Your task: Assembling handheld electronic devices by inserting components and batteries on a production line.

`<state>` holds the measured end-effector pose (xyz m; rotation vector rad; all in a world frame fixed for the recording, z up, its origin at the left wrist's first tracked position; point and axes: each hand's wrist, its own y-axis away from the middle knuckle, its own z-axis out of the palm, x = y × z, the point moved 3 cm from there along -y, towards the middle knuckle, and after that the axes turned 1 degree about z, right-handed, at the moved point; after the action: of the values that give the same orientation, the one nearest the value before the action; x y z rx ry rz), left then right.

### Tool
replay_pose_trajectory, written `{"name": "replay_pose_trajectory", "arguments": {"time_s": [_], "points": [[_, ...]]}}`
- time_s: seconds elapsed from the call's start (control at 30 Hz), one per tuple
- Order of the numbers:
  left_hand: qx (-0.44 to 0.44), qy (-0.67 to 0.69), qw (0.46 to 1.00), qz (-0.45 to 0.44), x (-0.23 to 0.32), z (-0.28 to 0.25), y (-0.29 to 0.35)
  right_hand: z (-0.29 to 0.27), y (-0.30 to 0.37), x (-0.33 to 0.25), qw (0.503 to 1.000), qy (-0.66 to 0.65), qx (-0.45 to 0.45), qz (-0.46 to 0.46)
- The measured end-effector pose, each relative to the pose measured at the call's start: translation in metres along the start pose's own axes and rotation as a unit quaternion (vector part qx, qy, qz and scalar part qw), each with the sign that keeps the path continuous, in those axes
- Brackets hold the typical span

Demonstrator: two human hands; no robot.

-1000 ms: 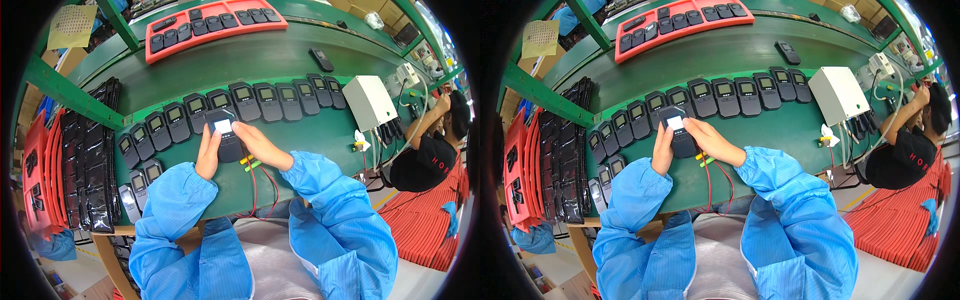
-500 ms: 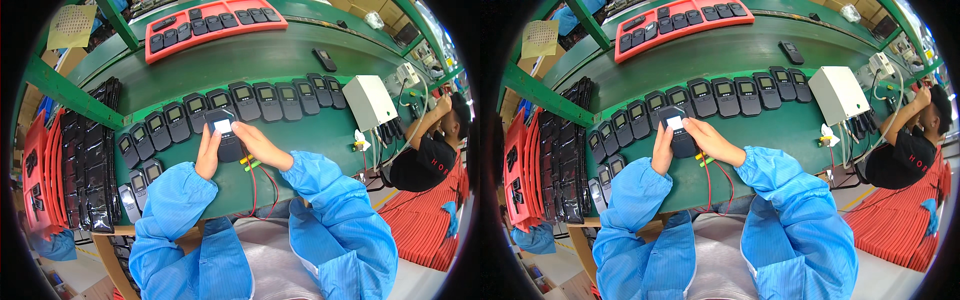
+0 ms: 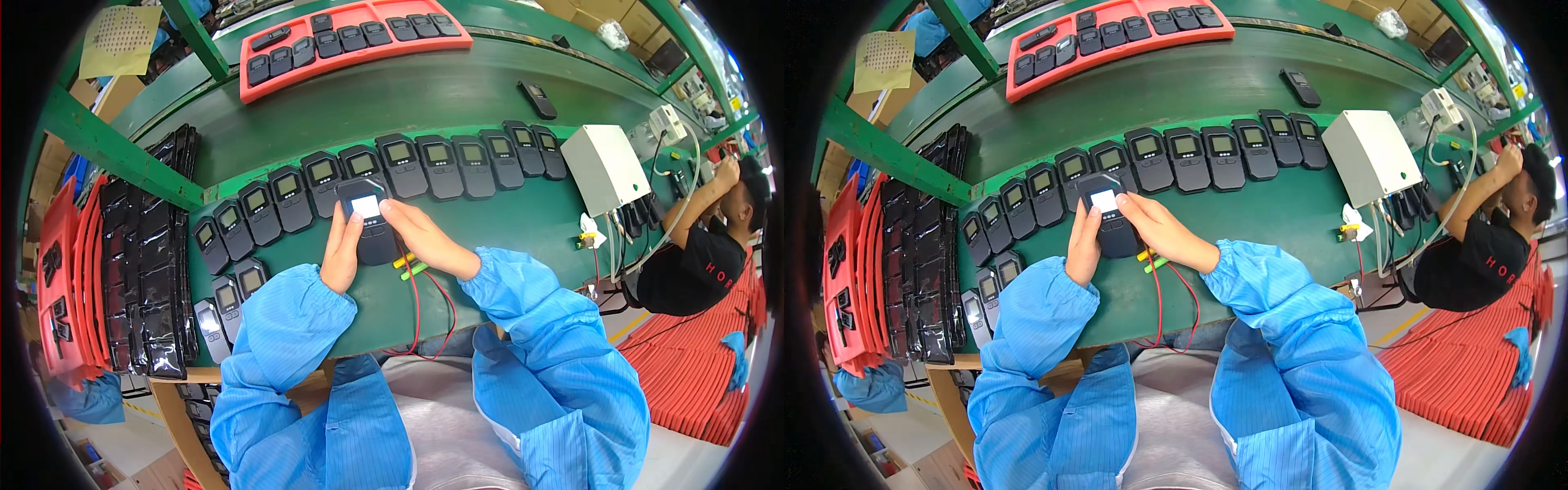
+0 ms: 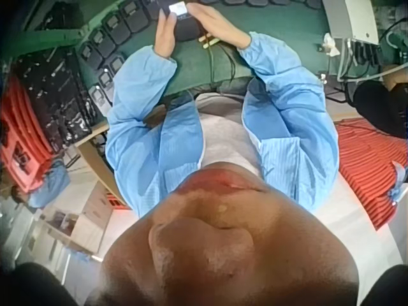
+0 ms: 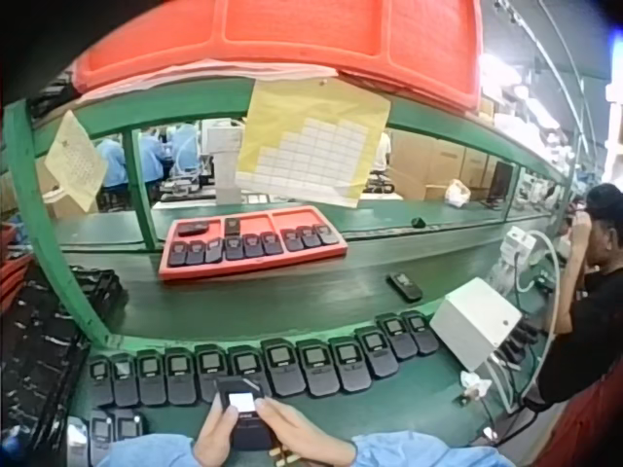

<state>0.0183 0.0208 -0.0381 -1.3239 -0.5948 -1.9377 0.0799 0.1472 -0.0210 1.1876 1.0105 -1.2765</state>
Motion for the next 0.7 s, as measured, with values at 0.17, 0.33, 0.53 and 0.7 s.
{"name": "replay_pose_trajectory", "arguments": {"time_s": [0.17,0.33,0.53,0.7], "points": [[-0.012,-0.011,1.0,0.009,0.0006,-0.0007,-0.0005,-0.0002,-0.0002,-0.0001,1.0,0.005,-0.002,-0.012],[-0.015,-0.01,1.0,0.011,0.0015,0.0,0.0,-0.0014,-0.0005,0.0017,1.0,0.015,-0.005,-0.005],[-0.005,-0.001,1.0,0.0,0.0007,0.0006,0.0003,-0.0002,-0.0005,0.0003,1.0,0.012,-0.003,-0.017],[-0.013,-0.002,1.0,0.0,0.0008,-0.0004,0.0001,-0.0002,0.0005,-0.0011,1.0,0.008,-0.006,-0.003]]}}
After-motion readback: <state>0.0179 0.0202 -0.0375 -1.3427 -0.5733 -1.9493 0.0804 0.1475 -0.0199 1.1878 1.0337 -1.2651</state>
